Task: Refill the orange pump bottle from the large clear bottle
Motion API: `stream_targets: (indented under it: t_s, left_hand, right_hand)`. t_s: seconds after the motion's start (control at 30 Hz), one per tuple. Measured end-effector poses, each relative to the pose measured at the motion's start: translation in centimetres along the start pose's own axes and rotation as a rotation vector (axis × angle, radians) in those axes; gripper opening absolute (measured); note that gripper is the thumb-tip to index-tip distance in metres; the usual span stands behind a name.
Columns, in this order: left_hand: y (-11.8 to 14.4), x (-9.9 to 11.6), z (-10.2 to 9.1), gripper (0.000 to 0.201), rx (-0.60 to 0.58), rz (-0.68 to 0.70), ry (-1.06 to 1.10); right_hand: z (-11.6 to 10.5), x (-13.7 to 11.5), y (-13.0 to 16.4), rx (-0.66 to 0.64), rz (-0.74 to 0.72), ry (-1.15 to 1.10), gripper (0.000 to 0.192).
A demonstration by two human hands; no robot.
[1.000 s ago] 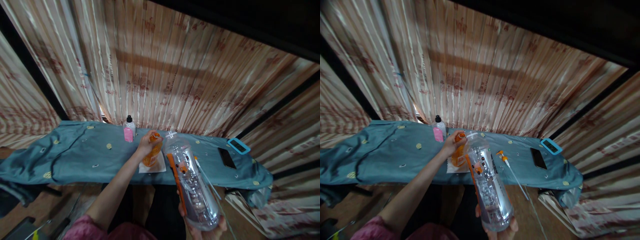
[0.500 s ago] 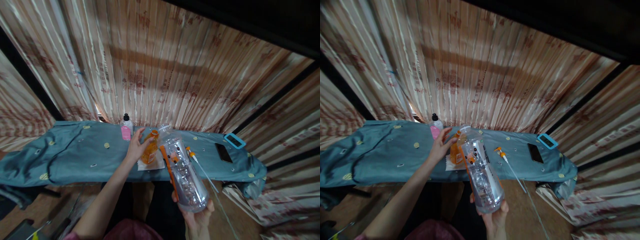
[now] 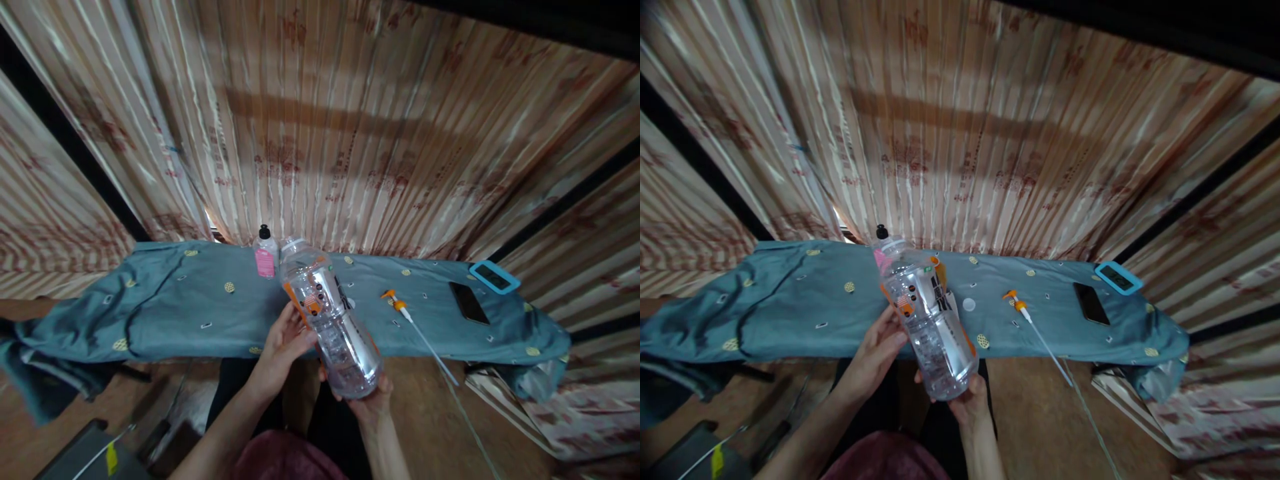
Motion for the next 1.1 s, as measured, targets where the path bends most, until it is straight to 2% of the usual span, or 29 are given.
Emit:
stream_targets:
  t_s: [0.13, 0.27, 0.43, 0.57, 0.67, 0.8, 0.9, 1.0, 1.1]
  left_hand:
    - [-0.3, 0.3, -1.0, 0.062, 0.067, 0.014, -0.078]
    - [-0.5, 0.2, -1.9, 0.067, 0.140, 0.010, -0.196]
    - [-0.8, 0.3, -3.4, 0.060, 0.249, 0.022, -0.188]
    - [-0.8, 0.3, -5.5, 0.054, 0.382, -0.001, -0.155]
    - [-0.7, 0.5, -7.0, 0.055, 0.451, -0.033, -0.156]
    - [-0.9, 0.5, -9.2, 0.059, 0.549, -0.027, -0.173]
    - [-1.4, 0.2, -11.0, 0.060, 0.625, 0.004, -0.294]
    - [-2.5, -0.1, -12.3, 0.058, 0.634, 0.041, -0.439]
    - [-4.1, 0.1, -13.4, 0.058, 0.638, 0.124, -0.539]
  right_hand:
    - [-0.3, 0.7, -0.4, -0.081, 0.051, -0.043, 0.050]
    - [-0.6, 1.4, -0.8, -0.058, 0.117, 0.002, 0.060]
    - [0.6, 2.1, -1.9, -0.128, 0.118, -0.036, 0.046]
    - [1.1, 4.1, -2.7, -0.145, 0.152, -0.042, 0.067]
    - [0.9, 6.3, -3.2, -0.144, 0.190, -0.110, 0.065]
    - [-0.5, 9.3, -3.8, -0.011, 0.265, -0.172, 0.050]
    - [-1.5, 10.3, -3.8, 0.059, 0.283, -0.131, 0.048]
    - [-3.0, 9.9, -3.1, 0.155, 0.285, -0.003, 0.054]
    - [-5.4, 8.0, -2.1, 0.266, 0.258, 0.232, 0.060]
Point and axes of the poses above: each hand's wrist, its own y-axis away from the middle knuckle, its own z-axis out of the palm, x = y × z, the point moved 7 cm from there along -y, towards the middle knuckle, and after that the axes turned 7 degrees about x, right-handed, at the moved point
